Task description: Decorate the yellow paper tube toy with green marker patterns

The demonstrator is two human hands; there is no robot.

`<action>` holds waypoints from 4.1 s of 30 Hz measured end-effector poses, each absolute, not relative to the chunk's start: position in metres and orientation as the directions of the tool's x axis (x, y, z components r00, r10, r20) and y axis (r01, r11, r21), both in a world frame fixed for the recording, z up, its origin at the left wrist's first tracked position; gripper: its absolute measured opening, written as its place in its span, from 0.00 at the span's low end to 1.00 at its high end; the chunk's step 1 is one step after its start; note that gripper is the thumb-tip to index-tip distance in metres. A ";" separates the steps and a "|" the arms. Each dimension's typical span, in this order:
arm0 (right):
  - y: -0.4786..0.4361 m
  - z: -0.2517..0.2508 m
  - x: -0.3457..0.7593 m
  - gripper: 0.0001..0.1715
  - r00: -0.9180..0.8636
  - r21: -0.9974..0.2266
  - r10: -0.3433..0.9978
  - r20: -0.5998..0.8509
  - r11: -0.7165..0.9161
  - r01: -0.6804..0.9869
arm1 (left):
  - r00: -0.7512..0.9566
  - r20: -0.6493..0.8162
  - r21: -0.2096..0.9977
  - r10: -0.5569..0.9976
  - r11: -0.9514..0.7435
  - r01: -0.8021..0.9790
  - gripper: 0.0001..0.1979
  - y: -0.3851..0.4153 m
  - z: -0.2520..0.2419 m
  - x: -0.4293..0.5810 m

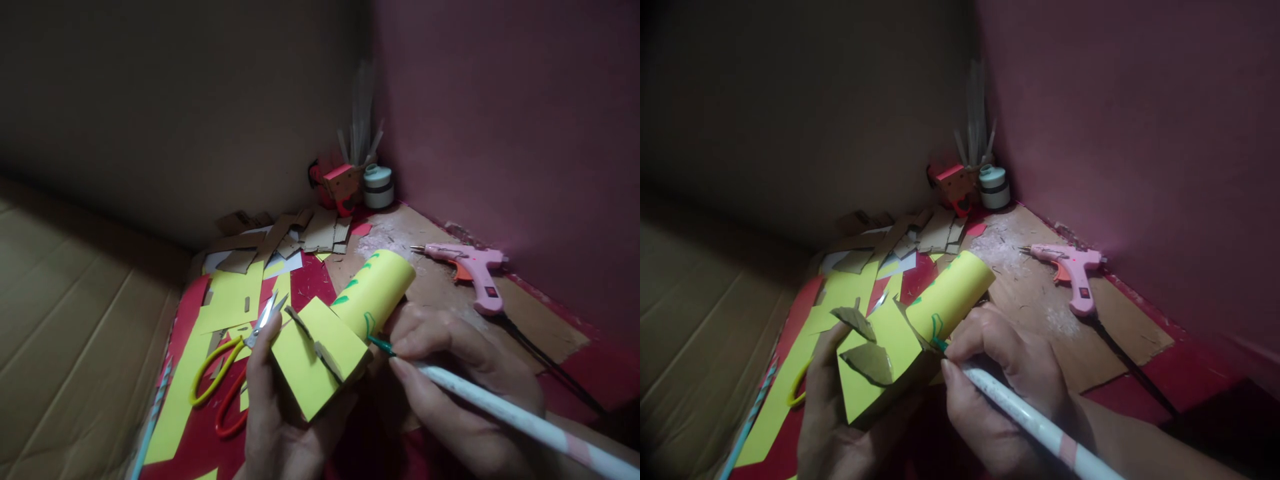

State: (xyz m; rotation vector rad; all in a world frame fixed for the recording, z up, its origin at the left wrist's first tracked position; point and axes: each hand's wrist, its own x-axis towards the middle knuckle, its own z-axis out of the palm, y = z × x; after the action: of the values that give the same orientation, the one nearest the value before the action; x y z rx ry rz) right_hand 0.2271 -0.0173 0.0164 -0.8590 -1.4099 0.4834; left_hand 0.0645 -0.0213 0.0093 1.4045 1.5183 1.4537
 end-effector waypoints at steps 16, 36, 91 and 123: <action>-0.025 0.007 0.218 0.08 0.260 -0.901 0.873 0.413 0.432 -0.019 | -0.135 0.452 0.846 0.882 -0.375 0.379 0.40 -0.015 0.005 0.058; -0.017 0.019 0.226 0.15 0.175 -0.778 0.759 0.627 0.600 0.184 | -0.223 0.275 0.944 0.935 -0.218 0.249 0.42 -0.021 0.007 0.064; -0.023 0.006 0.222 0.11 0.223 -0.887 0.863 0.454 0.460 0.027 | -0.216 0.334 0.916 0.917 -0.262 0.303 0.43 -0.019 0.003 0.057; -0.023 0.008 0.228 0.15 0.169 -0.834 0.817 0.552 0.541 0.107 | -0.222 0.328 0.911 0.918 -0.245 0.333 0.43 -0.019 0.008 0.062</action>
State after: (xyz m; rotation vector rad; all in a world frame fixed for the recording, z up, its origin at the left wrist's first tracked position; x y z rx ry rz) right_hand 0.2278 -0.0233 0.0077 -0.8953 -1.3262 0.6147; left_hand 0.0617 -0.0193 0.0076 1.5243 1.4965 1.4887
